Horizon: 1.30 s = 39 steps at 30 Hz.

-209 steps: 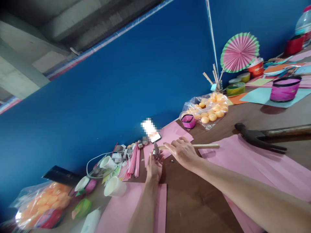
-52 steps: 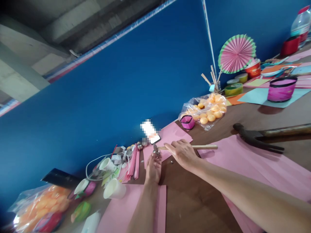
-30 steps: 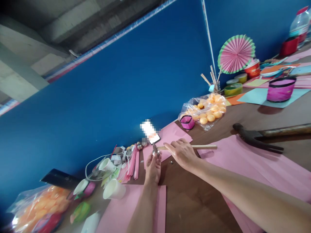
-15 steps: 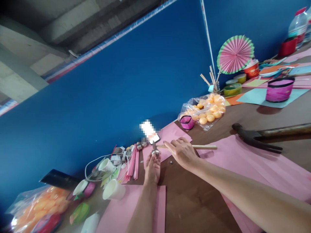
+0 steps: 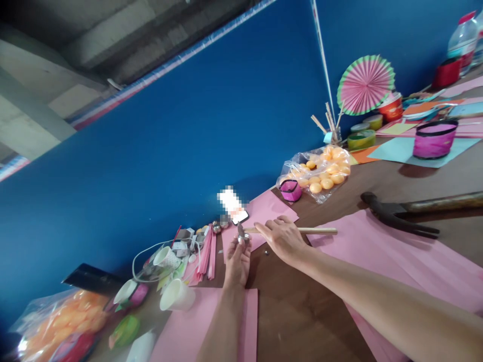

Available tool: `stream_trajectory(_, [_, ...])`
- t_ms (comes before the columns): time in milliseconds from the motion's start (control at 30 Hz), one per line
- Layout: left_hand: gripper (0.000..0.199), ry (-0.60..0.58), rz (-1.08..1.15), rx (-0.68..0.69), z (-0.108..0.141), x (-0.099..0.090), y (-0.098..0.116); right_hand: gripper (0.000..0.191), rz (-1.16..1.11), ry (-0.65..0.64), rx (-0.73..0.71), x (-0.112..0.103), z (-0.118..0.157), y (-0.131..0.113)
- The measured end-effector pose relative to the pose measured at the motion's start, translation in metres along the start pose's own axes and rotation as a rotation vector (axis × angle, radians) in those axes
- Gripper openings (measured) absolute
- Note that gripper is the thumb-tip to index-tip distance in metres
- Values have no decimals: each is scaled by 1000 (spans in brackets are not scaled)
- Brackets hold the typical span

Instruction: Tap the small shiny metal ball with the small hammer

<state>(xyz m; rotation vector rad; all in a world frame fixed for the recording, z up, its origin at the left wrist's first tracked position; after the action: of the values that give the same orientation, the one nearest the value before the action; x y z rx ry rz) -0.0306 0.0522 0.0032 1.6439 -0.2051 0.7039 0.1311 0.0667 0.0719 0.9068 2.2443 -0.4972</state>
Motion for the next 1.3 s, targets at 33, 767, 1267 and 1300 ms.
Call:
stream_trajectory(33, [27, 3, -2, -5, 0, 0, 0, 26, 1, -4, -3, 1, 0, 0])
stream_trajectory(767, [29, 23, 63, 4, -1, -1, 0, 28, -4, 23, 16, -3, 0, 3])
stream_trajectory(1267, [15, 68, 88, -13, -3, -2, -3, 27, -13, 4, -2, 0, 0, 3])
stream_trajectory(1300, [16, 66, 90, -15, -3, -3, -3, 28, -15, 17, 1, 0, 0, 3])
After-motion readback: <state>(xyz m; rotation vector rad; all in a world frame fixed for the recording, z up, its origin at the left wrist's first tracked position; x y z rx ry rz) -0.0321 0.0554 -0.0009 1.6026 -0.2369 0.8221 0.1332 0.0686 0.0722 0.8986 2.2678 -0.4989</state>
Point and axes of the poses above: each hand's wrist, its own z-axis away from the middle knuckle, its own x-axis out of the palm, y = z × x, the point moved 5 cm from there along -z, towards the middle knuckle, and after that the axes turned 1 degree about z, right-handed, at the moved point
